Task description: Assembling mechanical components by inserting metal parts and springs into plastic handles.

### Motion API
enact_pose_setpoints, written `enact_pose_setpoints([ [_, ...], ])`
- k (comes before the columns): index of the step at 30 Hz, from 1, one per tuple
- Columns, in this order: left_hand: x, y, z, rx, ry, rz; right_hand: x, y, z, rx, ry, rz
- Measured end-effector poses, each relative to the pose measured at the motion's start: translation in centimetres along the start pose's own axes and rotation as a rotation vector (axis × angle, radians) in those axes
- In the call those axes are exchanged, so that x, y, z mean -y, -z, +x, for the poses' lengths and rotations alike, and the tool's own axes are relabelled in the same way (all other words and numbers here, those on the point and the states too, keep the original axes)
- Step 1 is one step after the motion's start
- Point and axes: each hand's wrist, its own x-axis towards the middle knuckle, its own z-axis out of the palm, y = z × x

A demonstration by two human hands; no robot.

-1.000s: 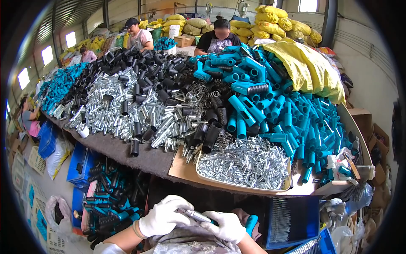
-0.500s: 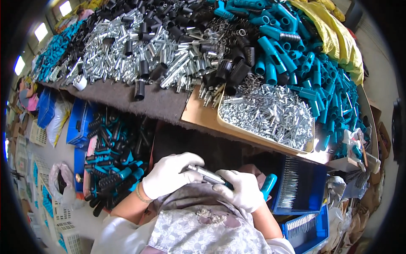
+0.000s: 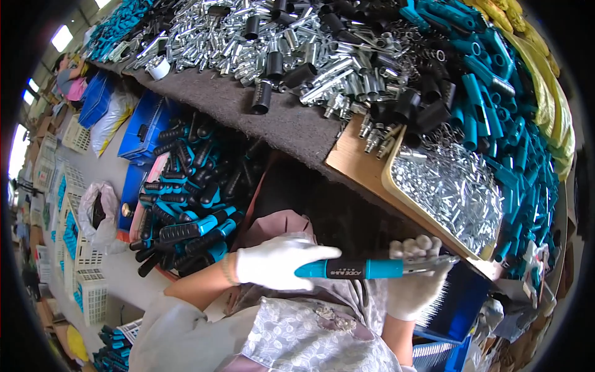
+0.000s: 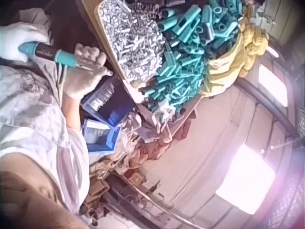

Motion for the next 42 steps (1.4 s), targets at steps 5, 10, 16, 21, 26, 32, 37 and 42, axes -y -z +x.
enact_pose_setpoints([
  [5, -0.4, 0.2, -1.1, -0.324, -0.089, 0.196, -4.3, 10.4, 1.6, -0.361, -0.274, 0.143],
  [10, 1.7, -2.0, 1.6, -0.199, 0.306, 0.398, -18.4, 25.3, 8.4, -0.553, -0.413, -0.444],
  [16, 3.0, -3.8, 4.7, 0.048, 0.332, 0.215, -26.2, 38.8, 4.2, -0.558, -0.608, -0.58],
  [21, 5.0, -6.3, 5.7, 0.011, 0.217, 0.238, -26.0, 41.2, 3.7, -0.521, -0.704, -0.665],
  [26, 5.7, -6.3, 7.3, -0.008, 0.244, 0.268, -27.3, 42.2, 3.8, -0.475, -0.768, -0.757],
  [32, 6.2, -8.2, 9.4, -0.156, 0.301, 0.327, -25.3, 45.0, 4.3, -0.361, -0.869, -0.846],
  [37, 6.8, -10.4, 10.6, -0.115, 0.475, 0.245, -22.4, 46.9, 4.4, -0.293, -0.844, -0.952],
  [42, 9.6, -11.4, 8.4, -0.092, 0.63, 0.175, -15.9, 24.8, 6.3, 0.095, -0.474, -1.217],
])
